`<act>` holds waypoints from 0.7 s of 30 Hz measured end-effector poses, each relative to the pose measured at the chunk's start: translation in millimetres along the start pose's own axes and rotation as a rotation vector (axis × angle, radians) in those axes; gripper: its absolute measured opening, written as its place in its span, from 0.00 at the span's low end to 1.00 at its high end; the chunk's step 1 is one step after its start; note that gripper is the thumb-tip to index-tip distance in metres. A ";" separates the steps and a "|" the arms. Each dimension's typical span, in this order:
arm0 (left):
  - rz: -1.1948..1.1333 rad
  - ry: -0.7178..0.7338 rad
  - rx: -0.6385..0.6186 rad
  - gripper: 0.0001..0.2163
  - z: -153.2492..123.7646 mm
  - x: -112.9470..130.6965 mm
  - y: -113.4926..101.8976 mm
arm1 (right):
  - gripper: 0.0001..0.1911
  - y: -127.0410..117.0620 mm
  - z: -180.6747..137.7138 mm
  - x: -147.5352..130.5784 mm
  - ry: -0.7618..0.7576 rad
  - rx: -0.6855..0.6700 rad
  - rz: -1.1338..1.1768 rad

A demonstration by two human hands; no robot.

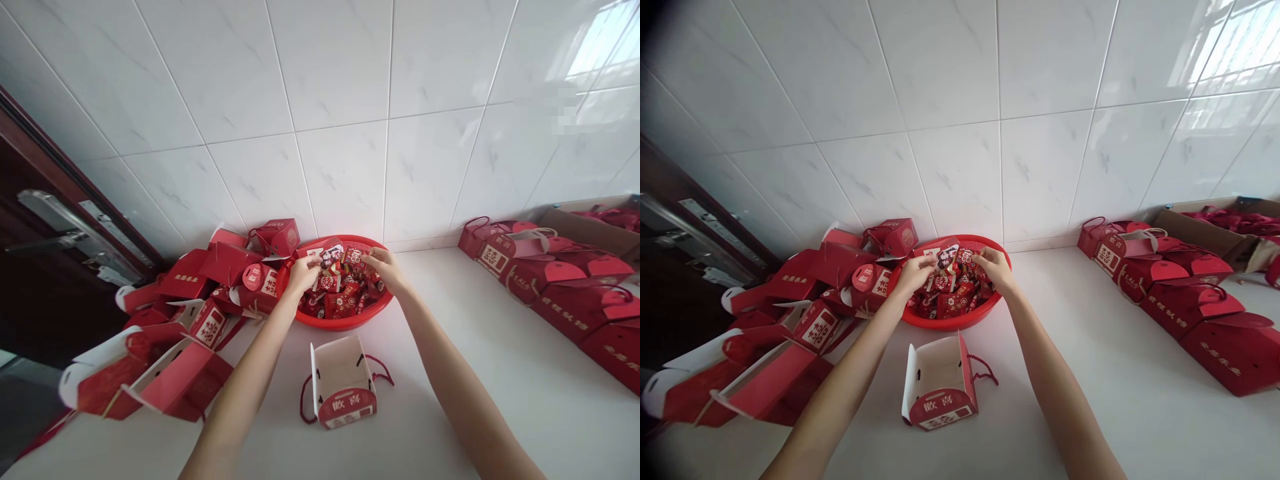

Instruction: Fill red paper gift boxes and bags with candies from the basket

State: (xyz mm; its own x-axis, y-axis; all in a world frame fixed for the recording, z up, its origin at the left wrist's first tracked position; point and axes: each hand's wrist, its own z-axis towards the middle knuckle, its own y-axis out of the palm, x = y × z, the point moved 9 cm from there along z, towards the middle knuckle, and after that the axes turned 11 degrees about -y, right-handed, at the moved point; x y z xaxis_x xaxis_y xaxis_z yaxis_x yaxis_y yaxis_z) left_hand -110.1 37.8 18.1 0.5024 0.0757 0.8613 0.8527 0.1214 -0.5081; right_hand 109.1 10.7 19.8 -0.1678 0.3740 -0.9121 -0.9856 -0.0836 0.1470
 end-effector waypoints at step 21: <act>-0.182 0.213 -0.238 0.30 -31.7 30.1 17.8 | 0.21 23.1 -12.8 -4.6 0.094 -0.002 0.191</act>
State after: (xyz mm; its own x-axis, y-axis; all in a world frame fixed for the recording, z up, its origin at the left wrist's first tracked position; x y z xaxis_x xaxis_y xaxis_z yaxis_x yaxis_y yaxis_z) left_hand -75.3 10.8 35.1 0.3369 -0.1368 0.9315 0.9276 -0.1212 -0.3533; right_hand 87.4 -4.8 22.5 -0.3483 0.2636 -0.8995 -0.9362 -0.1465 0.3196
